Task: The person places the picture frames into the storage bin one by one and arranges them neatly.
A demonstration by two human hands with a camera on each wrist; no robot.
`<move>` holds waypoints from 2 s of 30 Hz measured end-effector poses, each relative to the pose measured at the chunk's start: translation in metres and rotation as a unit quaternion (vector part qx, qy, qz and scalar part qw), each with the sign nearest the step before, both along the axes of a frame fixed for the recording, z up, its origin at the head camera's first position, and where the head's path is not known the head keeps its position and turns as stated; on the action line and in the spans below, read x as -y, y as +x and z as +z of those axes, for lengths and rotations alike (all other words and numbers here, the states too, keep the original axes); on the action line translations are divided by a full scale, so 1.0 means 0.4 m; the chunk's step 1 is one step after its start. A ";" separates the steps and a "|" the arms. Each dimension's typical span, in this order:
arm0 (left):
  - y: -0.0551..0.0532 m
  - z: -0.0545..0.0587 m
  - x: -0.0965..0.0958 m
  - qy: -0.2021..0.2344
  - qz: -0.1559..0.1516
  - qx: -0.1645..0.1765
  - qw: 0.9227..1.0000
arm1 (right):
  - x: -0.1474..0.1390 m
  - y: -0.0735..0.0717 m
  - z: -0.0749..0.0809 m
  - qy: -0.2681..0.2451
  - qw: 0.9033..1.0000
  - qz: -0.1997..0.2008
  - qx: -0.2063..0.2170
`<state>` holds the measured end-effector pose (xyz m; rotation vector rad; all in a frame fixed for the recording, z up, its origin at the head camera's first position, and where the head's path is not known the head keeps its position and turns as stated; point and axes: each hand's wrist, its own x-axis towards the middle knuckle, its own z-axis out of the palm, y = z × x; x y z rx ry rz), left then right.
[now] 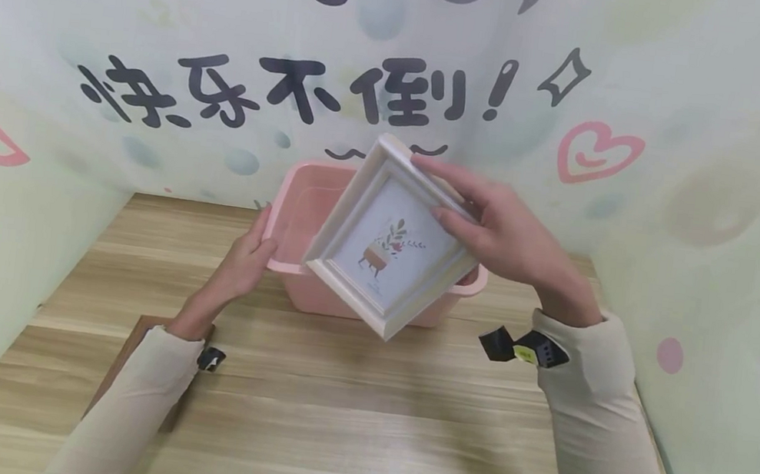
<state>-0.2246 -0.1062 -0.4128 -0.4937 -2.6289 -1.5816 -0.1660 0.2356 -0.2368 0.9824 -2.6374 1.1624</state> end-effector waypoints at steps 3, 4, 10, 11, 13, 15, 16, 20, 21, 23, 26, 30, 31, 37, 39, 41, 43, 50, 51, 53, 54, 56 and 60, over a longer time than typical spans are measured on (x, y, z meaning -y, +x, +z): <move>0.000 0.002 0.000 -0.003 0.002 -0.001 1.000 | 0.001 -0.004 0.012 -0.006 1.000 -0.002 -0.018; 0.000 0.002 -0.001 -0.003 0.003 -0.002 1.000 | 0.002 -0.005 0.015 -0.006 1.000 -0.004 -0.026; 0.000 0.003 -0.002 -0.001 0.002 -0.001 1.000 | 0.014 -0.015 0.029 -0.005 0.998 -0.040 -0.045; 0.001 0.003 -0.002 0.000 0.002 0.000 1.000 | 0.018 -0.018 0.032 -0.008 0.998 -0.050 -0.044; 0.001 0.002 -0.002 0.000 0.003 0.002 1.000 | 0.025 -0.022 0.036 -0.017 0.996 -0.073 -0.041; 0.002 0.002 -0.003 0.003 0.003 0.004 1.000 | 0.031 -0.026 0.040 -0.029 0.995 -0.092 -0.040; 0.001 0.002 -0.003 0.006 0.001 0.006 1.000 | 0.033 -0.028 0.042 -0.034 0.994 -0.099 -0.039; 0.002 0.002 -0.004 0.012 -0.002 0.011 1.000 | 0.042 -0.034 0.049 -0.039 0.990 -0.127 -0.054; 0.002 0.002 -0.004 0.013 -0.002 0.012 1.000 | 0.044 -0.036 0.050 -0.037 0.989 -0.134 -0.059; 0.002 0.002 -0.003 0.011 -0.002 0.011 1.000 | 0.050 -0.040 0.050 -0.030 0.986 -0.146 -0.069; 0.003 0.003 -0.003 0.010 -0.001 0.011 1.000 | 0.061 -0.049 0.044 -0.012 0.983 -0.163 -0.079; 0.004 0.005 -0.002 0.007 0.000 0.012 1.000 | 0.077 -0.066 0.028 0.024 0.980 -0.180 -0.085; 0.004 0.005 -0.001 0.006 0.001 0.011 1.000 | 0.081 -0.070 0.024 0.030 0.979 -0.182 -0.083; 0.004 0.006 -0.002 0.006 0.002 0.011 1.000 | 0.101 -0.104 -0.020 0.060 0.975 -0.193 -0.089; 0.004 0.005 -0.002 0.007 0.000 0.010 1.000 | 0.107 -0.115 -0.039 0.069 0.974 -0.197 -0.090; 0.004 0.004 -0.002 0.007 -0.002 0.008 1.000 | 0.114 -0.122 -0.055 0.075 0.973 -0.205 -0.079; 0.004 0.003 -0.003 0.004 -0.002 0.007 1.000 | 0.120 -0.130 -0.072 0.081 0.971 -0.214 -0.064; 0.002 0.000 -0.002 -0.001 0.000 0.005 1.000 | 0.137 -0.151 -0.128 0.104 0.963 -0.247 -0.015; 0.001 -0.001 -0.002 -0.002 0.000 0.004 1.000 | 0.138 -0.155 -0.137 0.112 0.961 -0.251 -0.019; 0.001 -0.001 -0.002 -0.001 0.002 0.003 1.000 | 0.143 -0.161 -0.154 0.124 0.958 -0.258 -0.018; 0.000 -0.001 -0.001 -0.001 0.002 0.002 1.000 | 0.145 -0.164 -0.162 0.132 0.956 -0.260 -0.018; 0.000 -0.002 0.000 0.000 0.002 0.000 1.000 | 0.149 -0.168 -0.179 0.146 0.954 -0.261 -0.014; 0.001 -0.001 0.000 0.003 0.002 -0.002 1.000 | 0.157 -0.175 -0.212 0.160 0.954 -0.254 0.013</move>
